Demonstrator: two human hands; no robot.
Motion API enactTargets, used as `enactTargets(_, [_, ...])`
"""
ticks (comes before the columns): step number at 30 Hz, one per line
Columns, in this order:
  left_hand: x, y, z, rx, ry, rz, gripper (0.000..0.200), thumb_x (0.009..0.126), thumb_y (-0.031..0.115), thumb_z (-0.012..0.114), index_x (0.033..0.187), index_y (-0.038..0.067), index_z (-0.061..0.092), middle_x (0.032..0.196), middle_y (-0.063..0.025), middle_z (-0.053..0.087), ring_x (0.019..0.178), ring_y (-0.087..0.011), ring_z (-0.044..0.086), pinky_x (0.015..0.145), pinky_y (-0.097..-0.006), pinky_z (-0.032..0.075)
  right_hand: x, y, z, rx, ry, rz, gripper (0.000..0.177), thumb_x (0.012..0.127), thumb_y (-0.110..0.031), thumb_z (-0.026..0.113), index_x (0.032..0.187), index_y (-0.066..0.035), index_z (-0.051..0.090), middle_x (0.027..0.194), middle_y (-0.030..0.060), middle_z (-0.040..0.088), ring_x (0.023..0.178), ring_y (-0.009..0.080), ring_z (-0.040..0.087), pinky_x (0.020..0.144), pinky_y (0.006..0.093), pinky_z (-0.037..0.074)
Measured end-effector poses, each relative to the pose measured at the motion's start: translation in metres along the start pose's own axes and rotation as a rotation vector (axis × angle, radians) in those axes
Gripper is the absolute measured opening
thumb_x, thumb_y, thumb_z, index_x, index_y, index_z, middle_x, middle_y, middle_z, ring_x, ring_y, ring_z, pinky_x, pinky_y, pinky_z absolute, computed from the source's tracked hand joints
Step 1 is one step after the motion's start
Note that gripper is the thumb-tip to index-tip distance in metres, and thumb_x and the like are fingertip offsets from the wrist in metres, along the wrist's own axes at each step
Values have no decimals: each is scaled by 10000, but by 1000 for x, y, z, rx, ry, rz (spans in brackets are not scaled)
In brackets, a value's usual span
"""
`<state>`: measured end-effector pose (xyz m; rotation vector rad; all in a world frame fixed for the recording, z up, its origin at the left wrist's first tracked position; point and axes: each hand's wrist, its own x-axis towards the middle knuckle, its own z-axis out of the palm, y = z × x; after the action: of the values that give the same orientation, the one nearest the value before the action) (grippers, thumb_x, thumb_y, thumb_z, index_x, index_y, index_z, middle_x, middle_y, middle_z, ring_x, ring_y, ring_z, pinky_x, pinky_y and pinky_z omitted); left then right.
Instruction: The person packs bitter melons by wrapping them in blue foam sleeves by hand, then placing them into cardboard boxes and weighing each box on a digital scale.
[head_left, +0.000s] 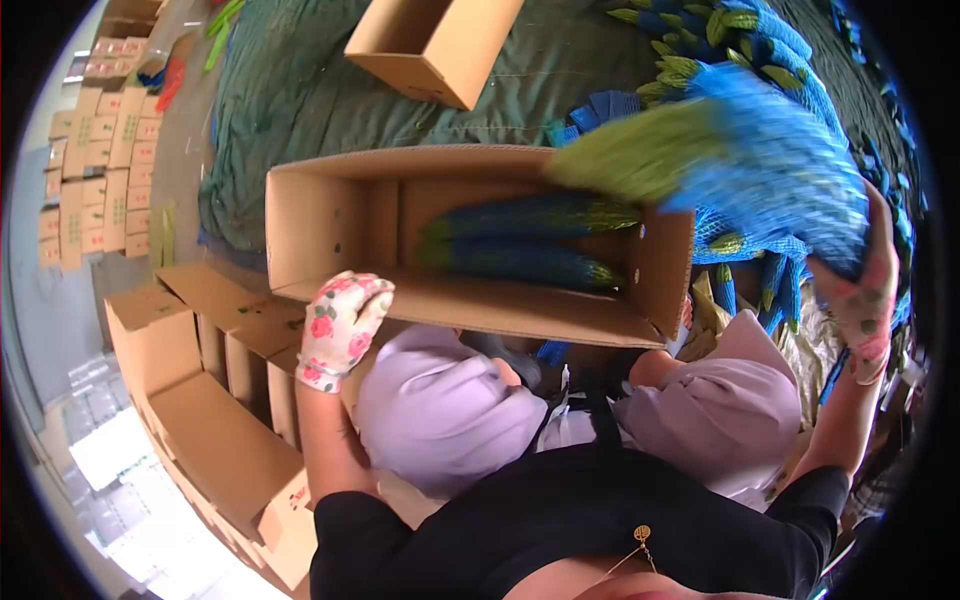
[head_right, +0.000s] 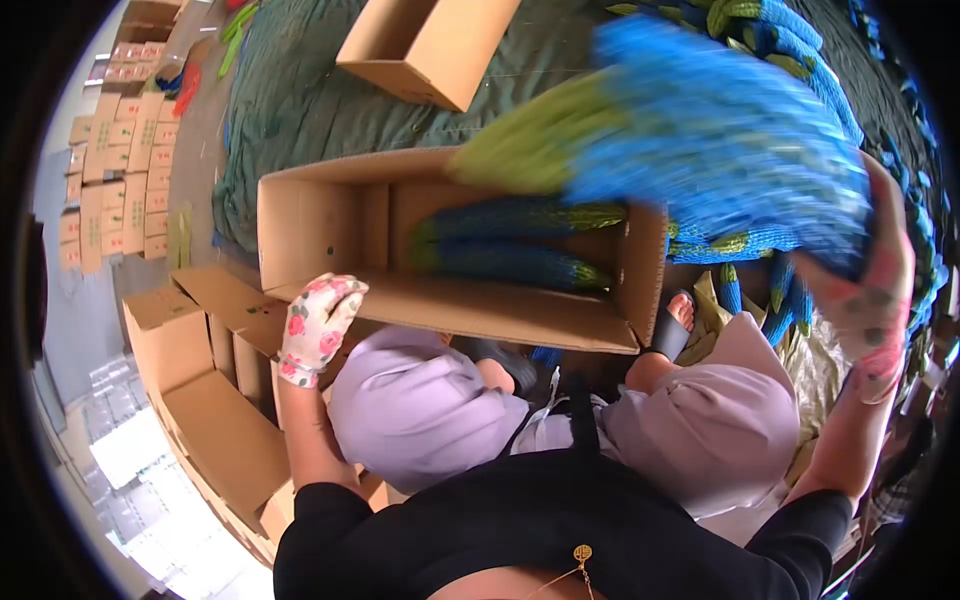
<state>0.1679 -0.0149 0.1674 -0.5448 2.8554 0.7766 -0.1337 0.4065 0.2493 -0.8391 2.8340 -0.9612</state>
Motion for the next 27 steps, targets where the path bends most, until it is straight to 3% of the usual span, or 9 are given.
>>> enactTargets(5, [-8, 1, 8, -76, 221, 80, 85, 785, 119, 683, 826, 45, 683, 834, -116, 669, 850, -316, 620, 793, -406, 494, 52, -146, 134, 9, -691, -265, 614, 718, -216, 755, 1242, -38, 488, 1054, 180, 630, 977, 323, 630, 840, 400, 498])
enactTargets(9, [-10, -17, 26, -83, 418, 272, 45, 764, 60, 691, 800, 54, 666, 809, -101, 660, 834, -317, 614, 787, -411, 495, 48, -179, 258, -49, -795, -217, 613, 782, -330, 713, 1245, -19, 457, 1042, 207, 616, 966, 378, 616, 839, 440, 489])
enactTargets(12, [-7, -26, 31, -18, 447, 372, 34, 775, 59, 687, 801, 55, 665, 825, -93, 668, 833, -313, 622, 823, -420, 492, 21, -148, 338, -66, -537, -691, 389, 779, -260, 652, 1090, -61, 528, 1005, 174, 630, 925, 332, 641, 797, 425, 515])
enactTargets(15, [-5, -18, 34, -102, 407, 193, 51, 809, 86, 672, 833, 41, 674, 834, -109, 673, 799, -304, 636, 775, -394, 505, 7, -125, 339, -339, -946, -1135, 170, 785, -181, 586, 948, -136, 586, 928, 116, 650, 871, 311, 647, 707, 400, 517])
enactTargets(19, [1, -5, 23, -16, 211, 52, 120, 856, 130, 639, 897, 25, 683, 868, -133, 679, 817, -312, 647, 767, -388, 510, 37, -115, 184, 200, -993, -715, 231, 859, -182, 554, 1051, -183, 682, 907, 57, 675, 884, 252, 651, 733, 331, 526])
enactTargets(20, [4, -5, 22, -40, 182, 28, 129, 862, 129, 632, 918, 24, 681, 891, -135, 680, 837, -310, 649, 783, -387, 510, 54, -78, 152, 972, -1012, -449, 231, 898, -185, 533, 1070, -121, 674, 909, 54, 670, 856, 164, 644, 756, 276, 522])
enactTargets(21, [6, -5, 21, -61, 155, 2, 138, 867, 129, 625, 938, 23, 679, 914, -138, 682, 857, -308, 651, 798, -386, 511, 71, -63, 120, 488, -553, -750, 180, 849, -121, 587, 1005, -110, 674, 880, 85, 659, 795, 222, 641, 736, 286, 517])
enactTargets(23, [11, 2, 11, 25, 65, -18, 156, 868, 108, 623, 987, 18, 668, 961, -135, 683, 917, -292, 647, 858, -374, 495, 85, 6, 94, 332, -203, -292, 148, 886, -161, 569, 988, -92, 650, 795, 90, 633, 724, 242, 626, 669, 334, 515])
enactTargets(27, [34, 47, -1, -55, 58, -21, 158, 845, 23, 588, 985, 9, 661, 984, -124, 671, 944, -276, 633, 884, -366, 484, 45, 227, 155, -215, -265, -112, 275, 726, -82, 595, 991, -41, 535, 832, 187, 625, 829, 385, 634, 707, 462, 513])
